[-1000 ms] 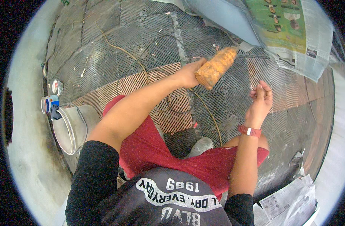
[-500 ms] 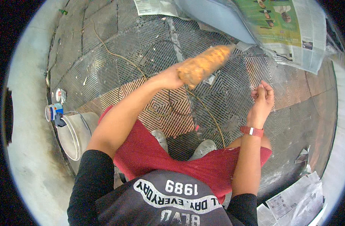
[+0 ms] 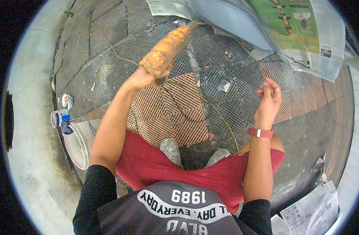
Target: The person kneels on the floor and uses a heat gun to apply heat to a grey car bumper. The person moves the heat gun along the surface of the bumper, then stands up and briefly directs the heat gun towards a black car before the clip ends.
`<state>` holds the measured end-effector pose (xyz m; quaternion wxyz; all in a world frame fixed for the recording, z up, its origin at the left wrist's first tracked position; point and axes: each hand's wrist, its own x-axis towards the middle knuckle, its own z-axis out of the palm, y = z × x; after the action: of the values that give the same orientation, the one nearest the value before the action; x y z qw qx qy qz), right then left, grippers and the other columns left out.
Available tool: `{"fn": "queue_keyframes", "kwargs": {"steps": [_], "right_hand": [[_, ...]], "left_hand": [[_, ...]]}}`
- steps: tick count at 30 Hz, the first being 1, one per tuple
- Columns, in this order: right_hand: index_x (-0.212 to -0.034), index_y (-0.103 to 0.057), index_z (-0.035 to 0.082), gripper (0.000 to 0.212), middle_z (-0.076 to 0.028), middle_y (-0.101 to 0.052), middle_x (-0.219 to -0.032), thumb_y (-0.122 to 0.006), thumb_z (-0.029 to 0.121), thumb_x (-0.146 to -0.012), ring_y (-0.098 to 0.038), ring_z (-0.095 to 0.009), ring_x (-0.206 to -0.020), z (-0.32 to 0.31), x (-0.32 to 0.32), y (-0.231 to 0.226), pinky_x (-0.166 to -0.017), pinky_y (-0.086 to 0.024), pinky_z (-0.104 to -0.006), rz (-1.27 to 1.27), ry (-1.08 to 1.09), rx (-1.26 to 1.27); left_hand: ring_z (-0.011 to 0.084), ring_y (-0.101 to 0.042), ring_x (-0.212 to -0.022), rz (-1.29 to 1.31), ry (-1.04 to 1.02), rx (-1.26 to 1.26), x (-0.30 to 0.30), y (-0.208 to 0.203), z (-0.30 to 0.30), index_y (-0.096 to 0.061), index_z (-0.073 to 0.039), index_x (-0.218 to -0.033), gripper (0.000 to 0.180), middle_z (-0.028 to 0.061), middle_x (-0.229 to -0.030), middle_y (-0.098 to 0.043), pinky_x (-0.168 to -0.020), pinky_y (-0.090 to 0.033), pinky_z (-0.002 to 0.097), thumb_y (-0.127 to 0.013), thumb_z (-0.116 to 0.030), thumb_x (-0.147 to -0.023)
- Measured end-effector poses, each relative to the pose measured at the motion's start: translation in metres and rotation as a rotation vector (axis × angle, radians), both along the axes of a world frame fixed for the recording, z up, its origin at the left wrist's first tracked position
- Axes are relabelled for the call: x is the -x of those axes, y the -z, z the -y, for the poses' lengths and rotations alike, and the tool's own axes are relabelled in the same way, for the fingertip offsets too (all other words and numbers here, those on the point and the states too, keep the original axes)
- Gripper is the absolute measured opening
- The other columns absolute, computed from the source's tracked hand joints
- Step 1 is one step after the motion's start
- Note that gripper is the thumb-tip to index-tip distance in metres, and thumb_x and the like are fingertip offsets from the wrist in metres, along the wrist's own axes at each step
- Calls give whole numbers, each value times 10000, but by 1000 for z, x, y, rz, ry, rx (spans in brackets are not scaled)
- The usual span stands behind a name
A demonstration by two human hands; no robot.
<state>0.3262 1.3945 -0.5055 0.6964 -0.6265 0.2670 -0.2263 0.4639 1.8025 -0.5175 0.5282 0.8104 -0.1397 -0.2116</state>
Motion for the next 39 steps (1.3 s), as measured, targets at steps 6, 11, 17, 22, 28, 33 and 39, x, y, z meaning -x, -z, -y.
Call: {"fn": "queue_keyframes", "kwargs": {"steps": [6,11,17,22,28,33,39], "right_hand": [[-1217,-680,33,169,0,-667,-904,-671,80,-1055,-612,-88,-761,-9,-3,-2,-723,-521,-242,-11,5,-3],[-1217,-682,34,175,7,-665,-900,-678,84,-1050,-609,-81,-754,-8,-2,1,-717,-517,-238,-22,4,19],[-1218,-681,29,182,7,-667,-889,-679,94,-1048,-602,-76,-749,-4,-2,6,-721,-508,-238,-14,-3,34],[-1215,-674,29,174,7,-666,-887,-669,91,-1052,-598,-78,-748,-7,0,0,-720,-503,-239,-27,-13,29],[-1211,-666,28,169,8,-662,-886,-665,99,-1058,-599,-81,-753,-6,3,-2,-717,-501,-244,-29,-2,17],[-1213,-663,25,175,3,-662,-901,-668,108,-1059,-598,-81,-762,-2,3,1,-725,-498,-246,-21,-12,41],[-1213,-664,21,182,0,-665,-910,-676,109,-1053,-594,-83,-762,-3,3,-1,-731,-498,-244,-11,-8,19]], "left_hand": [[215,-638,-1257,-8,-219,188,-19,-2,-14,-579,-39,-1455,574,95,-1342,-686,-1079,-526,398,-828,-189,-960],[206,-636,-1218,-49,-394,245,-20,-22,-6,-642,-66,-1360,426,54,-1289,-689,-1093,-504,415,-808,-157,-978],[188,-643,-1206,-39,-214,259,-16,-41,-3,-669,-76,-1321,388,30,-1246,-707,-1081,-515,394,-818,-150,-970],[171,-681,-1158,4,-14,234,-5,-55,2,-693,-81,-1312,393,21,-1216,-742,-1032,-550,395,-831,-172,-955],[164,-687,-1137,48,111,155,7,-47,24,-678,-72,-1345,436,32,-1236,-734,-1014,-563,371,-841,-191,-958],[169,-670,-1177,-11,203,189,13,-54,51,-652,-57,-1377,498,34,-1265,-724,-1036,-552,366,-856,-204,-947],[207,-662,-1244,-82,154,336,9,-60,58,-647,-43,-1384,508,75,-1270,-739,-1105,-508,399,-834,-249,-959]]}}
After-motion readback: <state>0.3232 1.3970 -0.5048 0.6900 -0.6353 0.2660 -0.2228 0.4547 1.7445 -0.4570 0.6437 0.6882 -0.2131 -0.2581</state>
